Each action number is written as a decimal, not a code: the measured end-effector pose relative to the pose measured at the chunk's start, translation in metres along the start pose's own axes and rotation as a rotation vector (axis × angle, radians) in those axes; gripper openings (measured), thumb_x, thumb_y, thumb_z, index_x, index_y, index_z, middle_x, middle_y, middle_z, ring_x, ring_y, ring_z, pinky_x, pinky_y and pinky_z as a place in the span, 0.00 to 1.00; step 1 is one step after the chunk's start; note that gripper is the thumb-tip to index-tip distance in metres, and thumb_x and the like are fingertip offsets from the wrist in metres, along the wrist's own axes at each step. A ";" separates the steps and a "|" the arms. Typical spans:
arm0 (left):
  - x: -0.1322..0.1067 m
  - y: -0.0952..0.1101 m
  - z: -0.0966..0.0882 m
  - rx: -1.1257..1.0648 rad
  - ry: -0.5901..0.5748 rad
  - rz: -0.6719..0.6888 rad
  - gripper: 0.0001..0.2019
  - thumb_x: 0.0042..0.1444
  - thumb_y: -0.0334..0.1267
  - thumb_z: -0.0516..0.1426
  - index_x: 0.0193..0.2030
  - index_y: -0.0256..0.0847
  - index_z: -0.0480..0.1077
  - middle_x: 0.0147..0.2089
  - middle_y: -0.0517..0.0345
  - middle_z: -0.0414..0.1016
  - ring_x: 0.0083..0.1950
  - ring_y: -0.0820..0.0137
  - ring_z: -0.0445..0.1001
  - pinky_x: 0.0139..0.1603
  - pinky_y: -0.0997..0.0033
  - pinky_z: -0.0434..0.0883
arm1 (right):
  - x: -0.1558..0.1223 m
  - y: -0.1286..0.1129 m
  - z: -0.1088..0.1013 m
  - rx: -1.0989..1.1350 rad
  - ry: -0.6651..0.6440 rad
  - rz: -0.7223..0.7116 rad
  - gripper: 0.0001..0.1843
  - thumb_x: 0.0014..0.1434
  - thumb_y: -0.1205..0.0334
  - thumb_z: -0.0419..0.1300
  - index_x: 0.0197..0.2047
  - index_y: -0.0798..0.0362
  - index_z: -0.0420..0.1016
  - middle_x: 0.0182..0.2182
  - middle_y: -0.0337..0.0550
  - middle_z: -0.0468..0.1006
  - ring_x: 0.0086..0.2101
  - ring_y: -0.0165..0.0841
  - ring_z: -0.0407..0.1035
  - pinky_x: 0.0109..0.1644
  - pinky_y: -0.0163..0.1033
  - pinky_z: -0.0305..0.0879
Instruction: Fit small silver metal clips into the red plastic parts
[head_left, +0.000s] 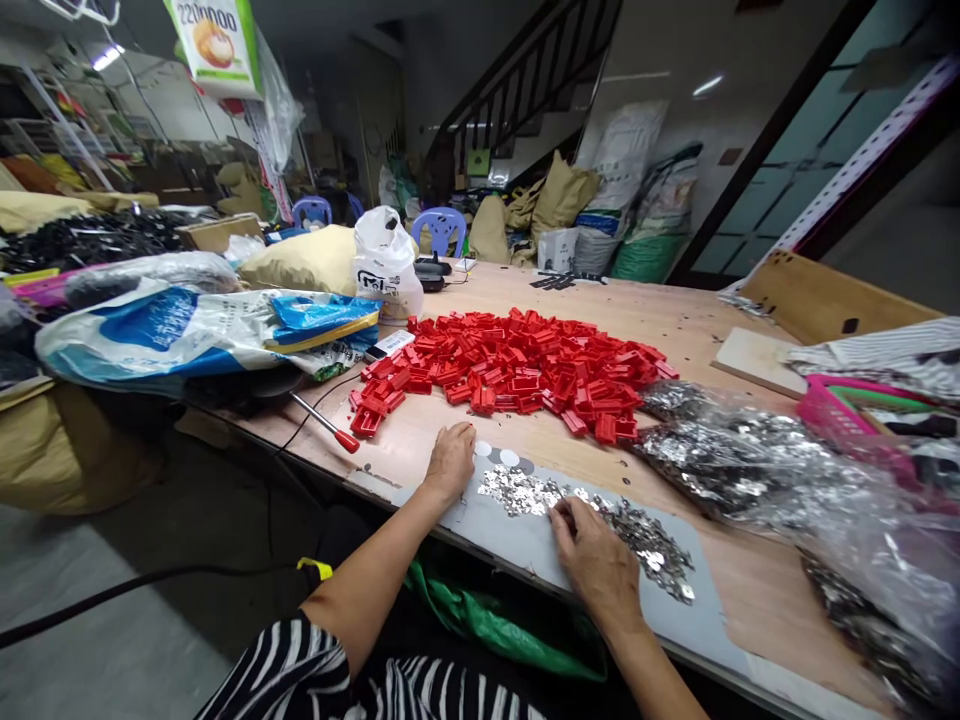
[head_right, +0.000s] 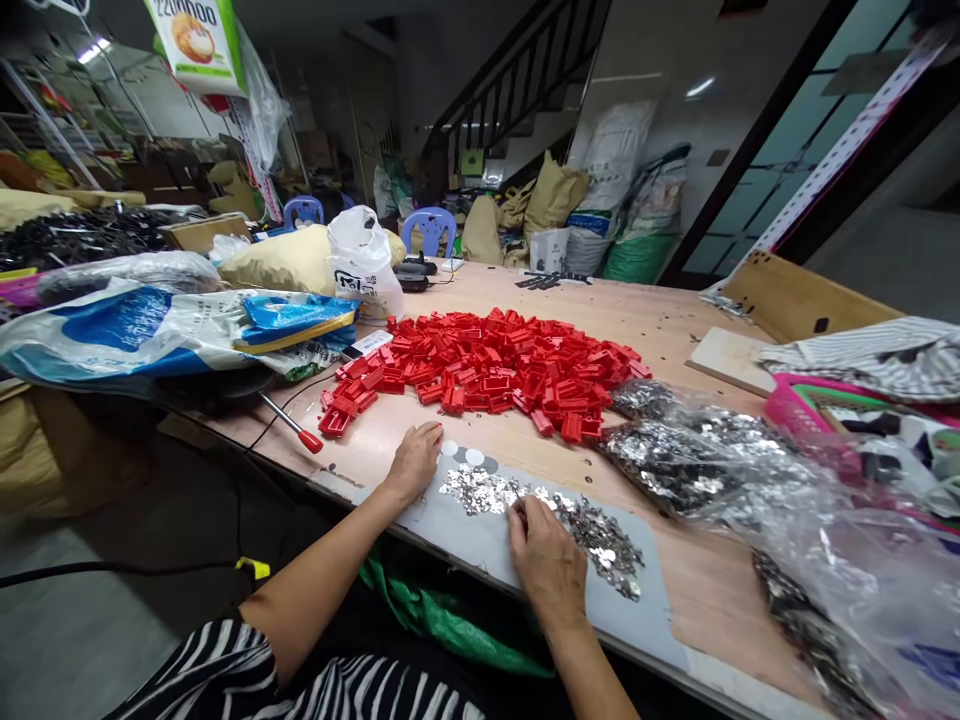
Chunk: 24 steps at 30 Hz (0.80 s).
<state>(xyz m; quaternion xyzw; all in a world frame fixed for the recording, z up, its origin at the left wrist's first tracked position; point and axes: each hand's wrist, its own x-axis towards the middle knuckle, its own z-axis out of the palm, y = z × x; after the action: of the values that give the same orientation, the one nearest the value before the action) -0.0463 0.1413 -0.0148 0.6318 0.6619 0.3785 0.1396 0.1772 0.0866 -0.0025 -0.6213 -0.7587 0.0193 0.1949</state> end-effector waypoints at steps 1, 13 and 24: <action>0.005 -0.003 0.002 0.026 0.006 0.013 0.13 0.59 0.27 0.50 0.46 0.37 0.73 0.53 0.46 0.74 0.58 0.64 0.69 0.65 0.56 0.57 | 0.000 0.001 0.000 0.008 -0.003 0.008 0.09 0.64 0.55 0.51 0.35 0.49 0.67 0.33 0.39 0.78 0.32 0.35 0.73 0.30 0.36 0.56; 0.050 0.001 0.015 0.301 0.061 0.002 0.25 0.54 0.35 0.58 0.60 0.50 0.65 0.57 0.50 0.67 0.55 0.58 0.65 0.54 0.59 0.64 | 0.000 0.009 0.007 0.126 0.027 0.052 0.12 0.63 0.51 0.50 0.35 0.48 0.68 0.32 0.39 0.79 0.31 0.36 0.74 0.29 0.36 0.59; 0.063 0.007 0.017 0.404 0.041 -0.042 0.15 0.53 0.38 0.60 0.48 0.43 0.69 0.45 0.50 0.73 0.49 0.60 0.68 0.50 0.62 0.62 | -0.002 0.006 0.002 0.186 0.023 0.092 0.11 0.63 0.52 0.50 0.35 0.48 0.69 0.32 0.39 0.79 0.31 0.35 0.73 0.30 0.35 0.59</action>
<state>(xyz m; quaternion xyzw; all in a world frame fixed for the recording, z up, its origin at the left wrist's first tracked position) -0.0402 0.2054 -0.0028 0.6254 0.7399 0.2478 0.0046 0.1819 0.0866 -0.0067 -0.6347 -0.7222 0.0915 0.2592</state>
